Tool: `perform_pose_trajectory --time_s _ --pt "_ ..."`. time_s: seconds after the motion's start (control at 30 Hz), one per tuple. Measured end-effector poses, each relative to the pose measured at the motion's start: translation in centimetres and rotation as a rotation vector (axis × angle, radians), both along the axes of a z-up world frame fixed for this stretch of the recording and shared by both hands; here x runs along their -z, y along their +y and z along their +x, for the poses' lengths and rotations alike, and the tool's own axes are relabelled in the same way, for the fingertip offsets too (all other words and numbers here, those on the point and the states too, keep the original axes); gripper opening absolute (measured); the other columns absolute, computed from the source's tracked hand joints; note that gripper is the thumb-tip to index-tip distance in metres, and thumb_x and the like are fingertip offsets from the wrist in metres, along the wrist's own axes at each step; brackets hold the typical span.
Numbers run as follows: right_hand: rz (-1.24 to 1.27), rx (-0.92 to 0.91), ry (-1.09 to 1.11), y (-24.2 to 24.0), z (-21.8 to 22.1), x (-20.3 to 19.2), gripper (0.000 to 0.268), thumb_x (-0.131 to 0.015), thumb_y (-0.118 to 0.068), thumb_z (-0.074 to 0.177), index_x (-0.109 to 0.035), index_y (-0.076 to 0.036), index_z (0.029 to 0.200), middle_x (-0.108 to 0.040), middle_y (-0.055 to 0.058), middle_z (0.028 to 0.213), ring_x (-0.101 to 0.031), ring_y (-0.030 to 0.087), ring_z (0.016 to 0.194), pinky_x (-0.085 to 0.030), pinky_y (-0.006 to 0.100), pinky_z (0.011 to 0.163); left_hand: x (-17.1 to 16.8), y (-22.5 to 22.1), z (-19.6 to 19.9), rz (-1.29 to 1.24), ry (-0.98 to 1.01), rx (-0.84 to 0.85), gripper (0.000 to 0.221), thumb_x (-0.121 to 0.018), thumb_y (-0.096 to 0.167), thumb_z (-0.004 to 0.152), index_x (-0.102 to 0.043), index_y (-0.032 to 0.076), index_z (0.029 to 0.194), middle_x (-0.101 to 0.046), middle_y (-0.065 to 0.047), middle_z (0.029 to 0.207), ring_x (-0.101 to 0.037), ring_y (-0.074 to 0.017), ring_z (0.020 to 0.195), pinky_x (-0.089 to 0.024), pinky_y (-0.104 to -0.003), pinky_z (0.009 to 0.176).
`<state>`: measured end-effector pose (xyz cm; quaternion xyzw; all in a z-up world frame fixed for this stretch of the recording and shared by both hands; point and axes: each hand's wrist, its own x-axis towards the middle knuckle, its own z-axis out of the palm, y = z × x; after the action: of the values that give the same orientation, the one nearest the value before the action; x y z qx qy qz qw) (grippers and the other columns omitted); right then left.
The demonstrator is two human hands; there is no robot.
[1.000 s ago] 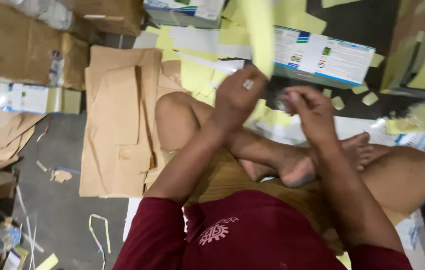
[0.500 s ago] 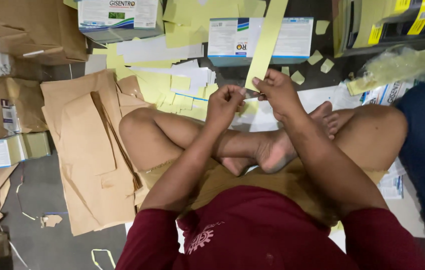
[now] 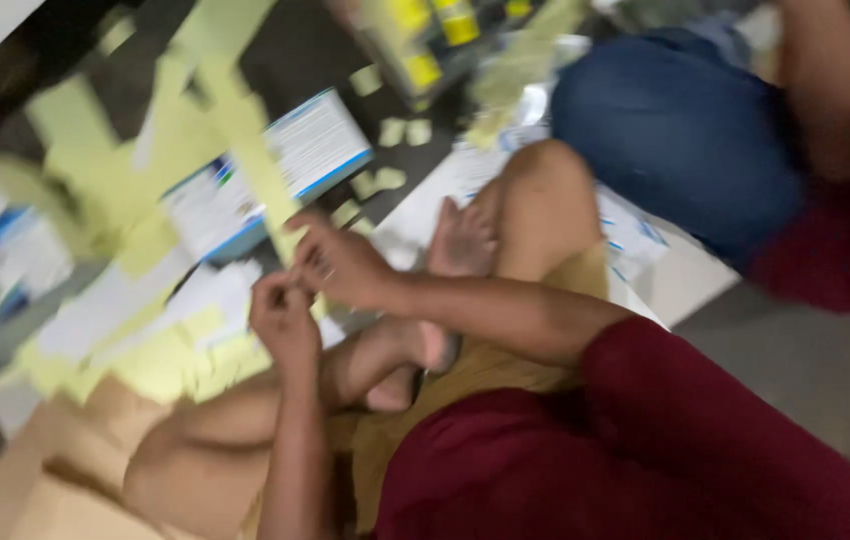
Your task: The person picks up flat cardboard pharmaceutical boxes, folds them into shape, and organizes them by hand while sitting on the floor among scattered yellow paper slips and other boxes.
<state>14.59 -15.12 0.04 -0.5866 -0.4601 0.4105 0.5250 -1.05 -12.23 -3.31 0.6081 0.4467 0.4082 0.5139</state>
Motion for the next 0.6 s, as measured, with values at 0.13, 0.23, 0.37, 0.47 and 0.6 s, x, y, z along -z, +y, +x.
perform_pose_trajectory --time_s 0.13,0.23,0.37,0.47,0.6 --pt "0.04 0.073 -0.151 -0.6 1.0 -2.6 0.05 -0.073 -0.012 0.093 -0.05 -0.01 0.137 -0.077 0.007 0.095 -0.076 0.02 0.088 -0.059 0.033 0.074 -2.8 -0.2 0.9 0.037 0.076 0.044 0.005 -0.056 -0.001 0.103 -0.06 -0.001 0.104 -0.064 -0.005 0.09 -0.059 -0.009 0.08 -0.05 -0.024 0.072" --pt "0.044 -0.013 -0.115 -0.6 1.3 -2.6 0.049 -0.072 -0.013 0.092 -0.051 -0.01 0.136 -0.078 0.006 0.093 -0.078 0.02 0.083 -0.06 0.032 0.072 -4.2 -0.6 1.5 0.036 0.121 0.03 0.008 -0.058 0.003 0.109 -0.059 -0.002 0.103 -0.064 -0.006 0.091 -0.059 -0.0098 0.082 -0.049 -0.025 0.074" --pt "0.065 -0.027 -0.231 -0.2 1.2 -1.3 0.046 -0.07 -0.013 0.092 -0.052 -0.011 0.134 -0.079 0.003 0.091 -0.078 0.02 0.08 -0.06 0.032 0.069 -4.9 -0.6 1.7 0.068 0.146 0.057 0.009 -0.057 0.005 0.109 -0.058 -0.003 0.104 -0.066 -0.007 0.095 -0.061 -0.0102 0.086 -0.052 -0.025 0.077" --pt "0.063 -0.051 -0.225 0.1 1.9 -1.0 0.047 -0.068 -0.012 0.093 -0.052 -0.013 0.136 -0.08 0.003 0.092 -0.078 0.019 0.081 -0.06 0.032 0.069 -4.2 -0.2 1.6 0.103 0.137 0.104 0.009 -0.056 0.004 0.109 -0.058 -0.004 0.108 -0.066 -0.007 0.098 -0.063 -0.0112 0.091 -0.055 -0.025 0.082" --pt "-0.028 -0.111 -0.121 0.3 2.3 -0.3 0.058 -0.08 -0.017 0.086 -0.05 -0.013 0.135 -0.076 0.005 0.088 -0.074 0.017 0.079 -0.058 0.034 0.069 -2.0 0.4 0.8 0.235 0.171 0.144 0.008 -0.06 0.003 0.107 -0.066 -0.002 0.109 -0.07 -0.01 0.101 -0.068 -0.0158 0.093 -0.058 -0.029 0.085"
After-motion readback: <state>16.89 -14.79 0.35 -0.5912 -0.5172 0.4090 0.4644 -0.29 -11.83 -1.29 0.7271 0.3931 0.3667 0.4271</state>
